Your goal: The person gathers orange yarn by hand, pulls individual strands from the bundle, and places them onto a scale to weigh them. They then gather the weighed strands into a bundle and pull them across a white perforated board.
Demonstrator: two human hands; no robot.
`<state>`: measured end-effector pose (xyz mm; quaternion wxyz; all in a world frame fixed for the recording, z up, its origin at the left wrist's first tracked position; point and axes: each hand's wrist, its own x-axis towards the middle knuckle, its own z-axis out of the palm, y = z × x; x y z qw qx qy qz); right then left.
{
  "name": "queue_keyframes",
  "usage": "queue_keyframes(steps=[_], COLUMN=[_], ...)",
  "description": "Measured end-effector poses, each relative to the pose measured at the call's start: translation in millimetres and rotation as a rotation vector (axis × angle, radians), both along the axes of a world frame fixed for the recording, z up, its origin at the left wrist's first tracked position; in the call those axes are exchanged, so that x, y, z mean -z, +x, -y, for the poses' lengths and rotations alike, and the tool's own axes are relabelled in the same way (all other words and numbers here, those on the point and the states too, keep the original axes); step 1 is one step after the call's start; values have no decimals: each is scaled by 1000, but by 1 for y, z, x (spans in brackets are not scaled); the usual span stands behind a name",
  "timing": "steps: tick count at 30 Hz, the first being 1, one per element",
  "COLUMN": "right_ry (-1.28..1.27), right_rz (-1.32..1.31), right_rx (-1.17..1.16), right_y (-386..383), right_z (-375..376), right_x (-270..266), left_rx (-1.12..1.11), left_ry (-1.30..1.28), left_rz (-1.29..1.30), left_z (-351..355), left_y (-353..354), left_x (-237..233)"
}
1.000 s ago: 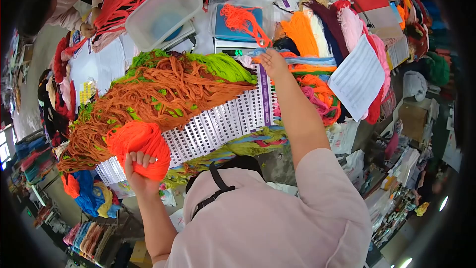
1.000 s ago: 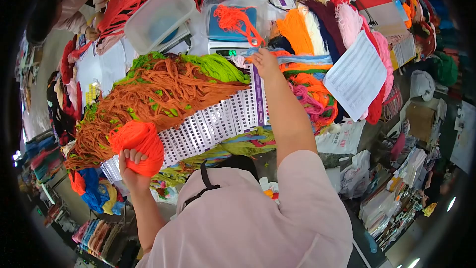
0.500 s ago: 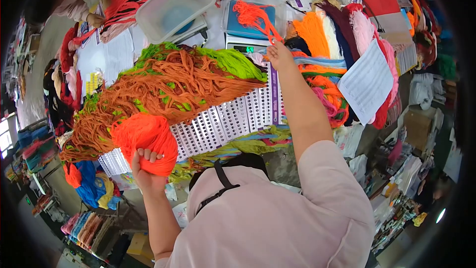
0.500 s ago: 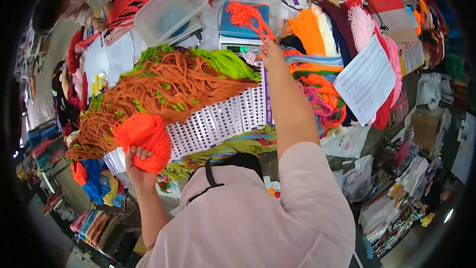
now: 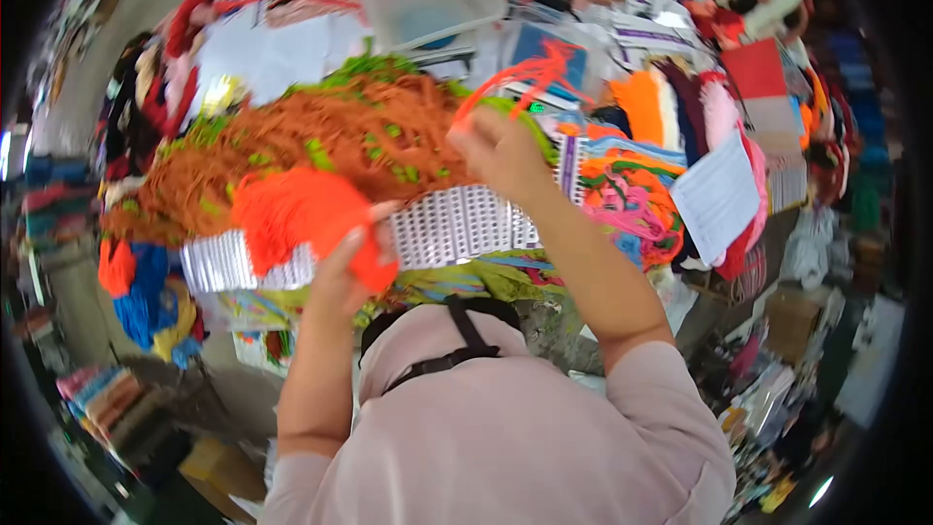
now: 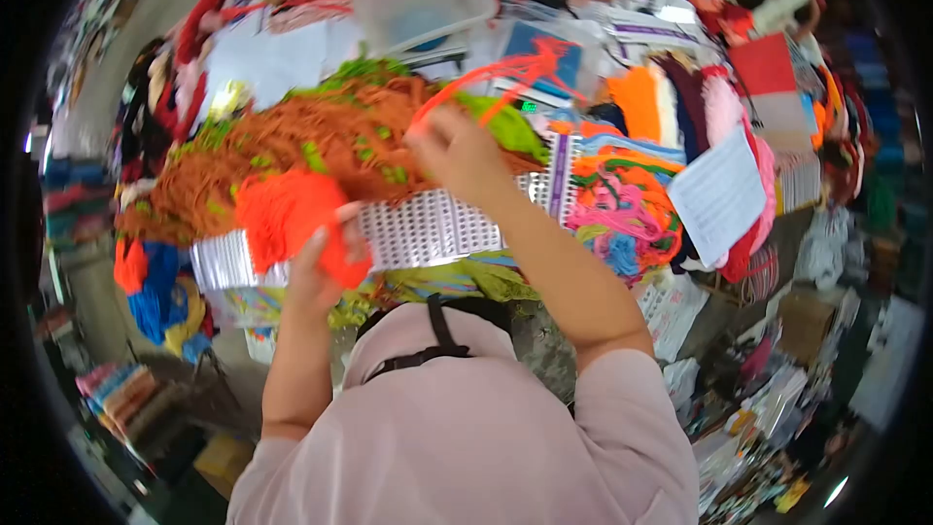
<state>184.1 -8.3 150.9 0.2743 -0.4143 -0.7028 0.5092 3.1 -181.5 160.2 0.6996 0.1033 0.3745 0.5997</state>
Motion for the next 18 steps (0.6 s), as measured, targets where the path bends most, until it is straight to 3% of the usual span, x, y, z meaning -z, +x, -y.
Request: queue_keyframes(steps=[2, 4, 8, 11, 13, 18], right_ry=[-310, -304, -522, -622, -634, -617], right_rz=[3, -90, -73, -86, -110, -131], right_rx=[-278, -289, -198, -197, -216, -256], right_y=[-32, -50, -65, -78, -85, -97], right_z=[64, 101, 134, 152, 161, 182], right_x=[-42, -49, -80, -97, -104, -113], left_rx=[-45, -134, -271, -241, -210, -158], left_ry=[-66, -31, 40, 131, 175, 252], left_rz=[-64, 118, 66, 76, -51, -32], left_z=[12, 14, 35, 52, 65, 88], left_y=[3, 2, -25, -37, -43, -61], left_x=[9, -8, -28, -51, -63, -69])
